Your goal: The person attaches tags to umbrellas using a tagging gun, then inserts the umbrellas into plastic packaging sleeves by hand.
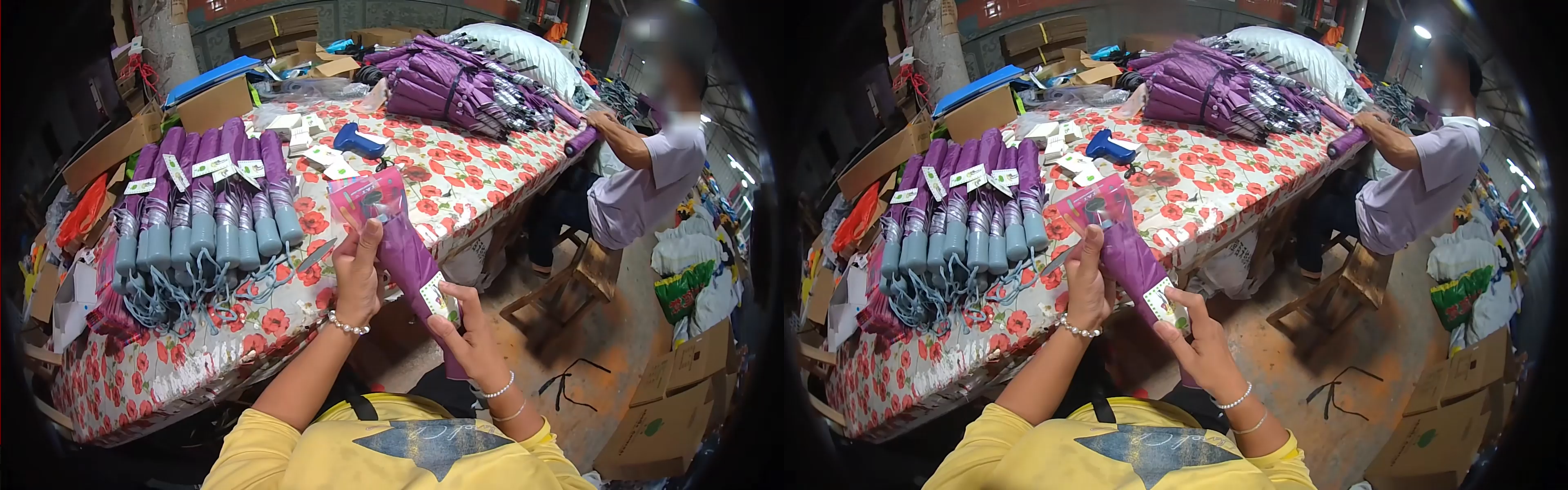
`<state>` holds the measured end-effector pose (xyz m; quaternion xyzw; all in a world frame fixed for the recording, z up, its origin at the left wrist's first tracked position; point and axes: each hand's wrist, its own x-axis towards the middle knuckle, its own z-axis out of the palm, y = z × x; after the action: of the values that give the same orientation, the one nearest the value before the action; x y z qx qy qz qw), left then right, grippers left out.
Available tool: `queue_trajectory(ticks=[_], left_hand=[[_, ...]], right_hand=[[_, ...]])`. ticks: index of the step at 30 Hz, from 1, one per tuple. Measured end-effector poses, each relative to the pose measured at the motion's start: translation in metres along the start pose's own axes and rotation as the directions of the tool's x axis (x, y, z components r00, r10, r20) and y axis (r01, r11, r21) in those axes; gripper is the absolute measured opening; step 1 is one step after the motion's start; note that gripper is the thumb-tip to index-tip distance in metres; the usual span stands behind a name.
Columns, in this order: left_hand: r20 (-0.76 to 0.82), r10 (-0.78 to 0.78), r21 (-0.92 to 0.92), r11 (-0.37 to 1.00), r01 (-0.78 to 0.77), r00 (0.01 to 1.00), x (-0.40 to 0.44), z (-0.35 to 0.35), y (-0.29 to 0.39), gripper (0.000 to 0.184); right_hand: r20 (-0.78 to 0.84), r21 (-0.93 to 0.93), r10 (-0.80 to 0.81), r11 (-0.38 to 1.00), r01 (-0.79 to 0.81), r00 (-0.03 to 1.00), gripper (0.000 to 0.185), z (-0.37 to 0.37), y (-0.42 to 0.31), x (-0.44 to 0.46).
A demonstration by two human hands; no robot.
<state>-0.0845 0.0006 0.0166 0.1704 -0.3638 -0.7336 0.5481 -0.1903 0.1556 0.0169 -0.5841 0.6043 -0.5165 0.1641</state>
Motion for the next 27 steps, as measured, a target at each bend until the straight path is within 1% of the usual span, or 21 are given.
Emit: queue_trajectory(ticks=[3,6,9,10,12,13,16,18,19,21,22,24,25,27], left_hand=[[0.047,0.005,-0.078,0.997,-0.001,0.999,-0.001,0.004,-0.001,0.030],[0.064,0.065,-0.020,0.998,-0.064,0.996,-0.002,0.015,0.004,0.031],[0.148,0.083,0.037,0.995,-0.090,0.986,0.002,0.002,-0.007,0.031],[0.200,0.051,-0.024,0.999,-0.047,0.979,0.001,0.001,-0.007,0.031],[0.267,-0.027,-0.061,0.997,0.045,0.963,0.003,0.000,0.000,0.031],[0.301,-0.063,-0.079,0.993,0.091,0.952,0.003,0.001,0.002,0.031],[0.183,-0.031,-0.160,0.985,0.061,0.983,-0.004,0.017,0.006,0.035],[0.196,-0.047,-0.161,0.984,0.080,0.979,-0.006,0.019,0.005,0.040],[0.204,-0.057,-0.162,0.983,0.091,0.977,-0.006,0.019,0.005,0.042],[0.282,-0.095,-0.163,0.976,0.145,0.955,0.002,0.002,0.001,0.046],[0.323,-0.111,-0.161,0.972,0.171,0.940,0.005,-0.003,-0.001,0.048],[0.280,-0.093,-0.204,0.967,0.154,0.956,0.007,-0.001,0.000,0.030],[0.254,-0.091,-0.223,0.963,0.150,0.963,0.006,0.000,0.001,0.021],[0.185,-0.025,-0.242,0.968,0.070,0.982,0.000,0.014,0.009,0.021]], right_hand=[[-0.008,0.020,-0.008,1.000,0.008,1.000,0.043,0.003,-0.001,-0.003],[-0.003,0.056,0.028,0.998,-0.027,1.000,0.043,0.004,-0.002,-0.002],[-0.039,0.172,0.005,0.985,0.002,0.999,0.044,0.008,0.011,-0.003],[-0.047,0.185,-0.012,0.983,0.020,0.999,0.044,0.009,0.012,-0.003],[-0.062,0.207,-0.041,0.977,0.053,0.997,0.044,0.011,0.014,-0.005],[-0.050,0.217,-0.015,0.976,0.026,0.999,0.045,0.011,0.014,-0.006],[-0.029,0.233,0.042,0.972,-0.034,0.999,0.045,0.009,0.015,-0.007],[-0.037,0.226,0.051,0.973,-0.041,0.998,0.045,0.008,0.016,-0.007],[-0.018,0.264,0.078,0.962,-0.071,0.997,0.045,0.008,0.016,-0.008],[0.018,0.335,0.134,0.933,-0.132,0.991,0.045,0.009,0.014,-0.014],[0.023,0.315,0.105,0.943,-0.107,0.994,0.045,0.009,0.015,-0.017],[0.035,0.277,0.044,0.960,-0.052,0.998,0.045,0.010,0.019,-0.018],[0.023,0.286,0.052,0.957,-0.057,0.998,0.045,0.011,0.020,-0.018],[-0.001,0.310,0.066,0.949,-0.063,0.998,0.045,0.013,0.020,-0.017]])
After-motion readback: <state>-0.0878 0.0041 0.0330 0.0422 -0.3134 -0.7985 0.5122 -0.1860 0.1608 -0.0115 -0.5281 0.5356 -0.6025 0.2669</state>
